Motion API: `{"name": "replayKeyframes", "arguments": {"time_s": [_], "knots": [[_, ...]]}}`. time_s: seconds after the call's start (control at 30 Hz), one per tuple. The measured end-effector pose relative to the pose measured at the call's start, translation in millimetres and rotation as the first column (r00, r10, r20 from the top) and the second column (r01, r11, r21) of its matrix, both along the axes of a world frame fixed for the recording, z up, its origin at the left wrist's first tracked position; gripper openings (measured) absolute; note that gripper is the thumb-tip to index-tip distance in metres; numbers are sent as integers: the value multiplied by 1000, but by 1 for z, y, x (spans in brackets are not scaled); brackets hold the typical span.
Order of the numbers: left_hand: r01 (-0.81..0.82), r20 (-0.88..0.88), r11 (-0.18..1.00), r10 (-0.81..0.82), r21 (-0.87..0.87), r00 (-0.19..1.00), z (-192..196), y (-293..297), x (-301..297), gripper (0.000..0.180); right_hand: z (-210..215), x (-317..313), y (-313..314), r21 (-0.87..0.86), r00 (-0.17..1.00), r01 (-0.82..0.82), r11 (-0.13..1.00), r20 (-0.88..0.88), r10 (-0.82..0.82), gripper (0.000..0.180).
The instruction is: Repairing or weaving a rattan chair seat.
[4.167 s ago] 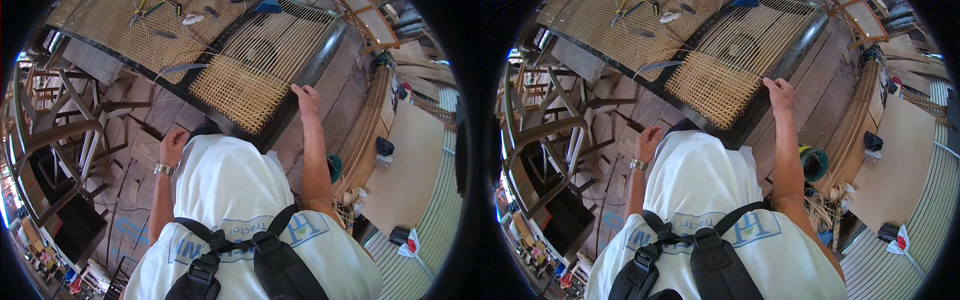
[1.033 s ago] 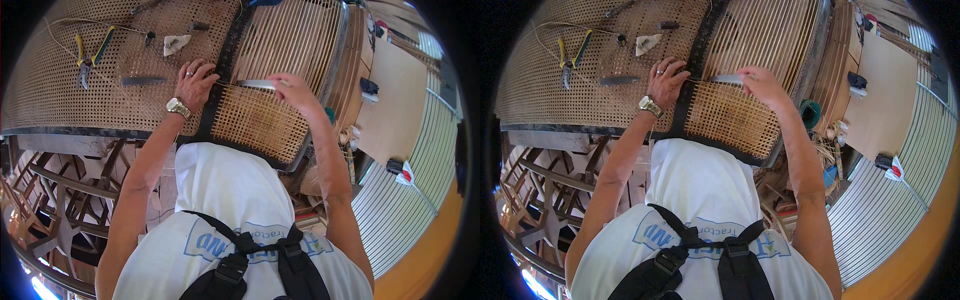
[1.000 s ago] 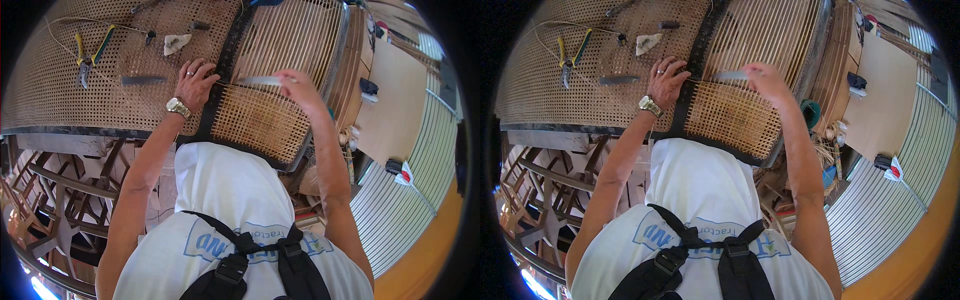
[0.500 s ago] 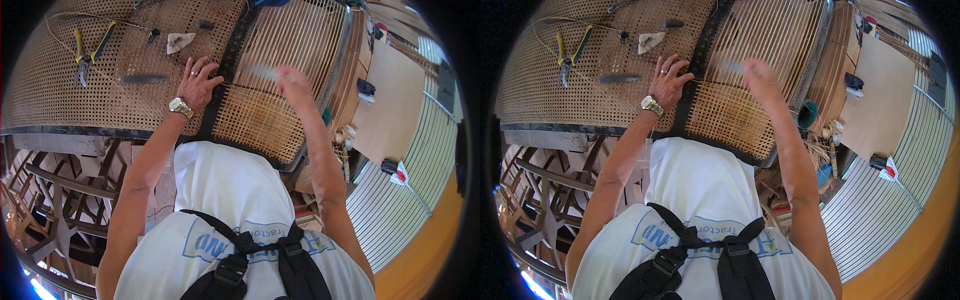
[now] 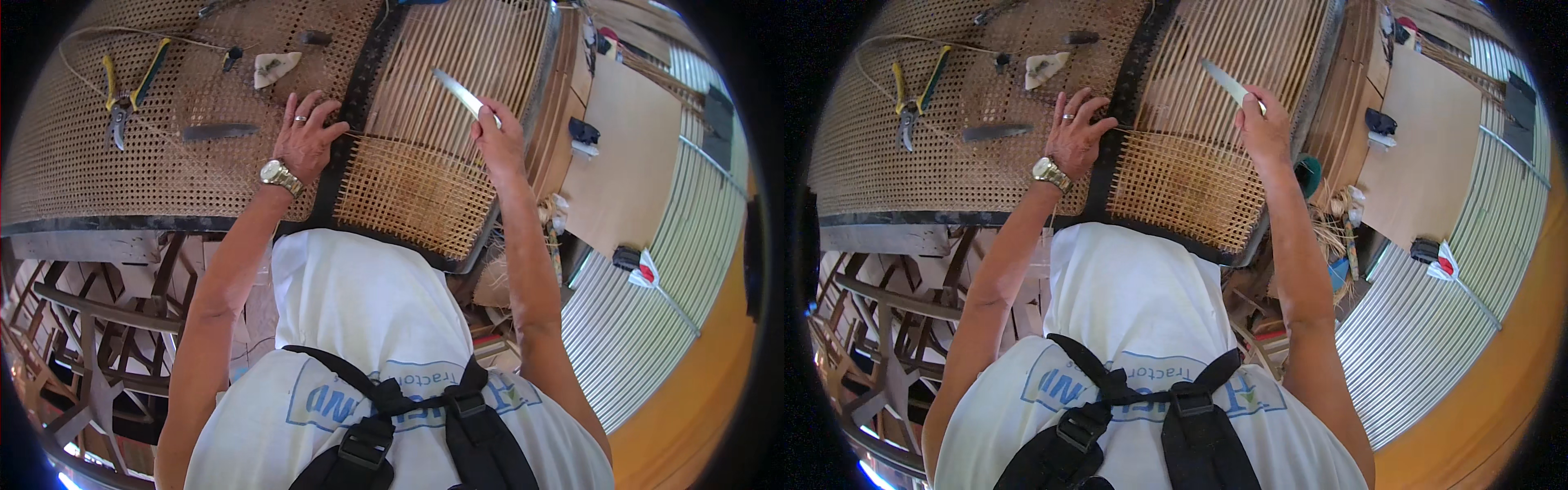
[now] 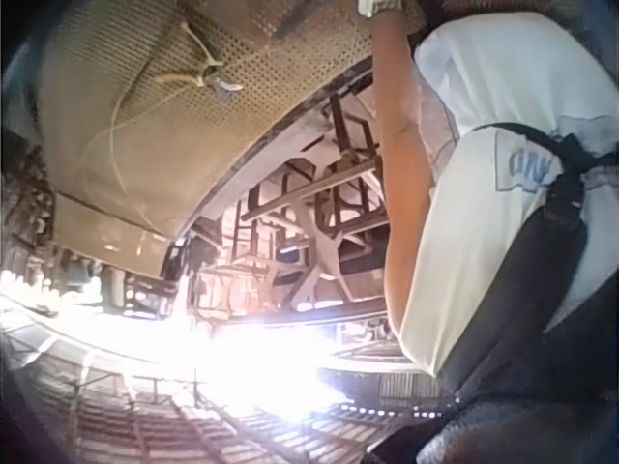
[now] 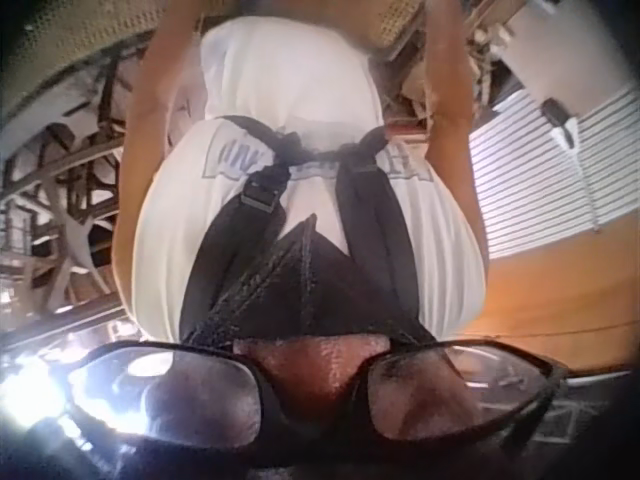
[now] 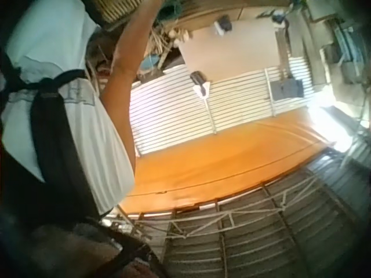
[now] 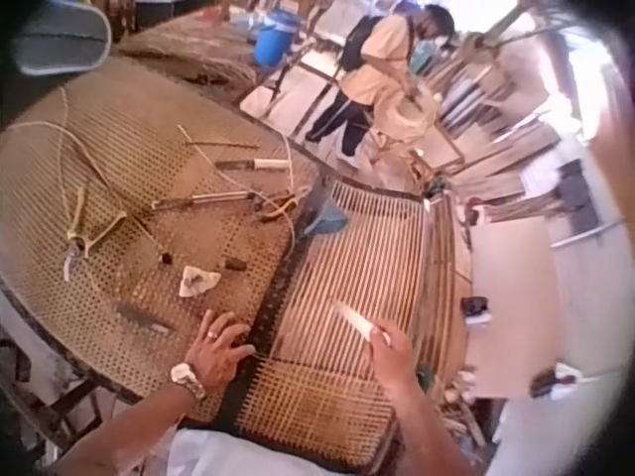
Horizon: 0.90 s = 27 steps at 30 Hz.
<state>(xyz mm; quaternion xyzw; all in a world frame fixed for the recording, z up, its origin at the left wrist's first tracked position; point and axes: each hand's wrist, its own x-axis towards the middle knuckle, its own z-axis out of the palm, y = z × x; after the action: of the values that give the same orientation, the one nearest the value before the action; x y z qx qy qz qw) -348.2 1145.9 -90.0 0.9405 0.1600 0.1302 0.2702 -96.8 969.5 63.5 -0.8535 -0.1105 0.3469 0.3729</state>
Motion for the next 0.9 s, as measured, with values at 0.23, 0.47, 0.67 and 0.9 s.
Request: {"name": "replayKeyframes", "arguments": {"time_s": [0.23, 0.47, 0.67, 0.9], "knots": [[19, -34, 1000, -18, 17, 999, 1, 2, 0, 30, 14, 28, -4, -47, 991, -17, 999, 135, 23, 25], [7, 15, 1000, -7, 10, 1000, -1, 1, 1, 33, 22, 34, -22, -288, 986, -166, 943, -43, 161, 30], [1, 18, 1000, -2, 18, 1000, 1, 0, 2, 35, 31, 51, -41, -181, 790, -542, 821, -444, 423, 23], [5, 28, 999, -6, 38, 1000, 1, 0, 4, 36, 40, 75, -66, -343, 833, -528, 777, -386, 396, 25]]}}
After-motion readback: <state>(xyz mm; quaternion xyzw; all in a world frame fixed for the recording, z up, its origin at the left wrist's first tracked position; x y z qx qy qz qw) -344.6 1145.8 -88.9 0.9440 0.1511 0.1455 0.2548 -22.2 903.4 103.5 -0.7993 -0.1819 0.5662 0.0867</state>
